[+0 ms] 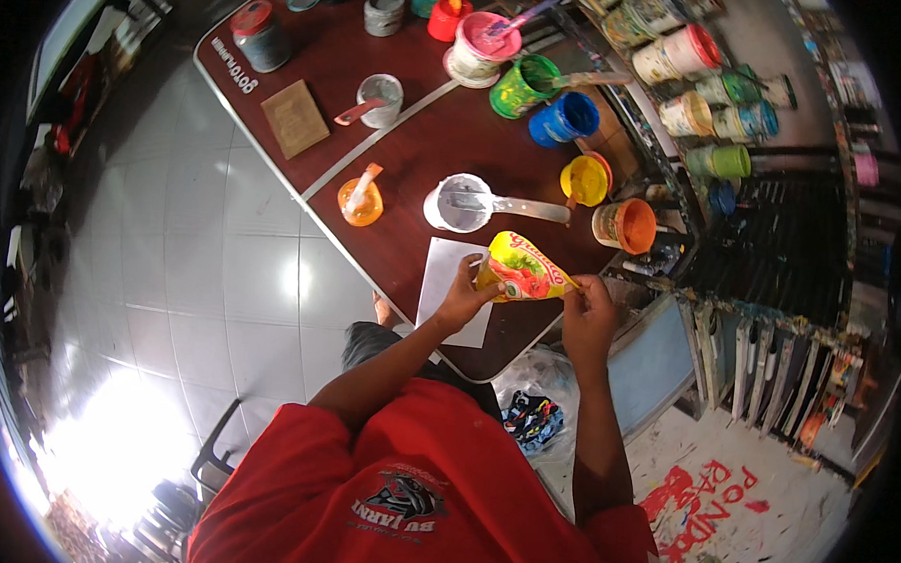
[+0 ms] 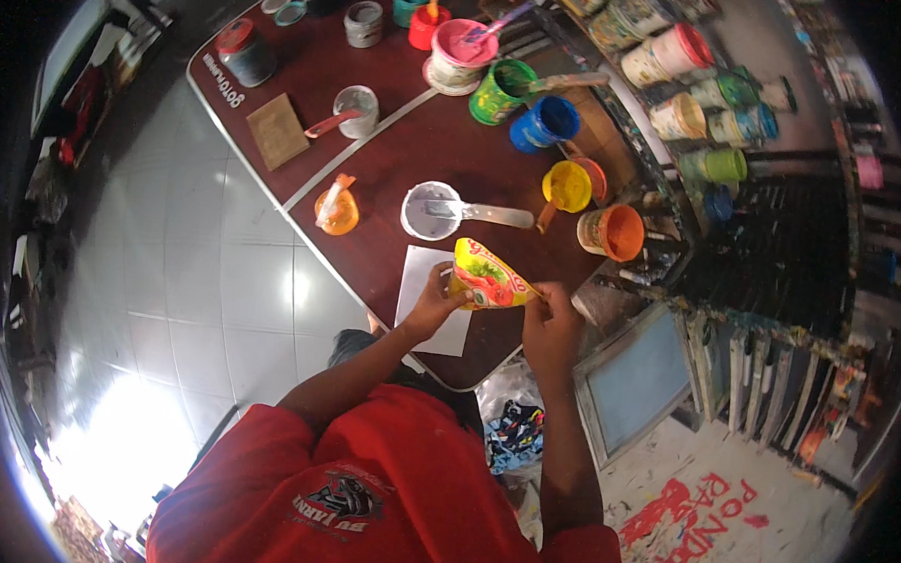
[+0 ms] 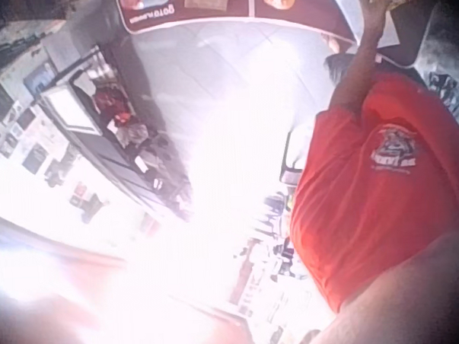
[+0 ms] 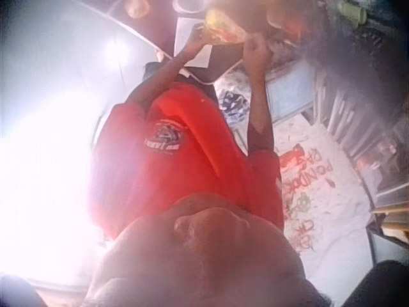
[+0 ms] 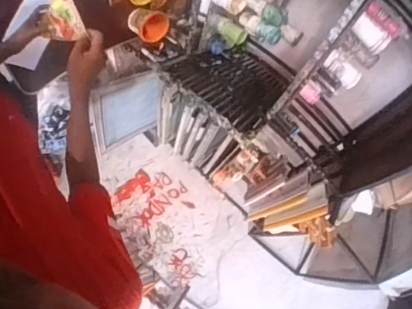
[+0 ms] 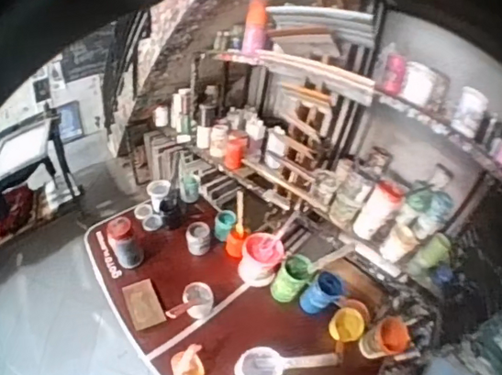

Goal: The person positions a black garment on a printing board, retrieves a paper design from a bin, aligns it on the garment, and then mixes white ink in a container at a separate station before lifting a silkscreen frame.

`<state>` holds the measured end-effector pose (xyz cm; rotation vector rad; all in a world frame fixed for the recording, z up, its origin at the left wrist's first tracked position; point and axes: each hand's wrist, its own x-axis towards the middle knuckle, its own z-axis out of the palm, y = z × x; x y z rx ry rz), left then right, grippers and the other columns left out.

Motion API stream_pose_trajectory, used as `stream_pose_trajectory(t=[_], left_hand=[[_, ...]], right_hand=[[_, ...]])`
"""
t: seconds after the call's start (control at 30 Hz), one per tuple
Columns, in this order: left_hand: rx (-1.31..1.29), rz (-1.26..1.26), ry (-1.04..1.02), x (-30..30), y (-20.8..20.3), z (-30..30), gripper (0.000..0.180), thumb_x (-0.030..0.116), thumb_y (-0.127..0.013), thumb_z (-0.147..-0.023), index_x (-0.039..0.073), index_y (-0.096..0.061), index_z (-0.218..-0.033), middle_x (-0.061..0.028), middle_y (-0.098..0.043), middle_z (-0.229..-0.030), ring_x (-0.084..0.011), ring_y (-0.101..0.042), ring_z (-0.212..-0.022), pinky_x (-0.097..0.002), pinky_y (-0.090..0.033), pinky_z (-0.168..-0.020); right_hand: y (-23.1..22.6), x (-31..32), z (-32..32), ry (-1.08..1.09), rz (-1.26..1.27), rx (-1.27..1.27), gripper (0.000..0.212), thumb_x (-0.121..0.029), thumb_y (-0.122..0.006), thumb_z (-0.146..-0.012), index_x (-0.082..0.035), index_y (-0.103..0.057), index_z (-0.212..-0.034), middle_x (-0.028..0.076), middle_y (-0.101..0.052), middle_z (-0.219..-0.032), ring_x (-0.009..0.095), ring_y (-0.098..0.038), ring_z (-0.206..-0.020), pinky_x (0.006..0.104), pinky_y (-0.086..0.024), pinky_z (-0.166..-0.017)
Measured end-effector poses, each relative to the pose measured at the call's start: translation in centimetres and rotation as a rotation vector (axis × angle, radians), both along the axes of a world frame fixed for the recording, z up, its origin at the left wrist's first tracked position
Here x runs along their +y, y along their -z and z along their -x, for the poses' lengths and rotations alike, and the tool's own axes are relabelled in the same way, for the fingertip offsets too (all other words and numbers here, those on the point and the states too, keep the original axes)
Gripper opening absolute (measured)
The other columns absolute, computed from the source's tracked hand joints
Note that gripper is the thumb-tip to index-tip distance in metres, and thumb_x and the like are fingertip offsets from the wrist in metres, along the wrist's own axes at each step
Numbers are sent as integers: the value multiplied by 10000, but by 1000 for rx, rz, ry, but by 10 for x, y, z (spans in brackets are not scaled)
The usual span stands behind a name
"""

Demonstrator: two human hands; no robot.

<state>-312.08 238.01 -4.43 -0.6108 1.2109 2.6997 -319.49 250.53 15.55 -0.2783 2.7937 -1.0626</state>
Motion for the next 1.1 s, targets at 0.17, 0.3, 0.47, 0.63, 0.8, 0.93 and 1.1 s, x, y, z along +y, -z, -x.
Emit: stream_pose_trajectory(t=[0.17,0.3,0.47,0.63,0.8,0.93,1.1], left_hand=[[-145,210,27,-7,-2,-11,833,181,-757,-823,22,-176,-1398,-269,-344,-1397,-336,-510,-1209,-411,-490,-952],[-214,367,-54,-27,20,-28,749,173,-759,-820,21,-262,-1359,-228,-421,-1318,-284,-574,-1089,-371,-516,-869],[-164,561,-187,-54,38,-22,698,192,-748,-826,-18,-305,-1323,-252,-437,-1310,-293,-534,-1153,-374,-467,-955],[-279,896,-133,-65,38,-9,743,265,-789,-771,-21,-341,-1290,-248,-465,-1273,-307,-538,-1133,-395,-468,-944],[-498,1434,72,-57,39,-21,835,389,-848,-643,25,-396,-1243,-195,-491,-1166,-361,-506,-1097,-451,-432,-937],[-605,1594,107,-42,34,-22,857,460,-831,-635,50,-395,-1248,-171,-446,-1207,-363,-434,-1166,-490,-367,-978],[-553,1481,-45,-45,40,-23,732,462,-768,-722,30,-440,-1213,-179,-465,-1176,-369,-435,-1156,-487,-346,-991]], right_hand=[[44,48,-6,129,178,102,85,-18,-589,-861,1,-616,-939,84,-638,-816,142,-618,-756,272,-485,-700],[58,62,6,231,156,62,97,-16,-580,-855,-7,-629,-938,101,-645,-837,186,-636,-769,293,-493,-720],[88,95,33,325,155,238,100,-44,-582,-875,2,-619,-956,121,-650,-860,225,-653,-792,326,-502,-729],[111,116,37,535,310,142,120,-75,-588,-890,20,-608,-960,133,-653,-887,245,-658,-810,320,-533,-656],[165,144,17,587,315,162,149,-79,-575,-877,27,-546,-978,102,-613,-863,150,-610,-707,272,-503,-639],[157,155,12,515,272,166,175,-84,-584,-883,36,-534,-1000,122,-613,-905,162,-620,-772,302,-513,-684],[142,153,8,499,298,90,230,-107,-593,-899,47,-535,-1060,113,-618,-954,162,-617,-812,294,-497,-743]])
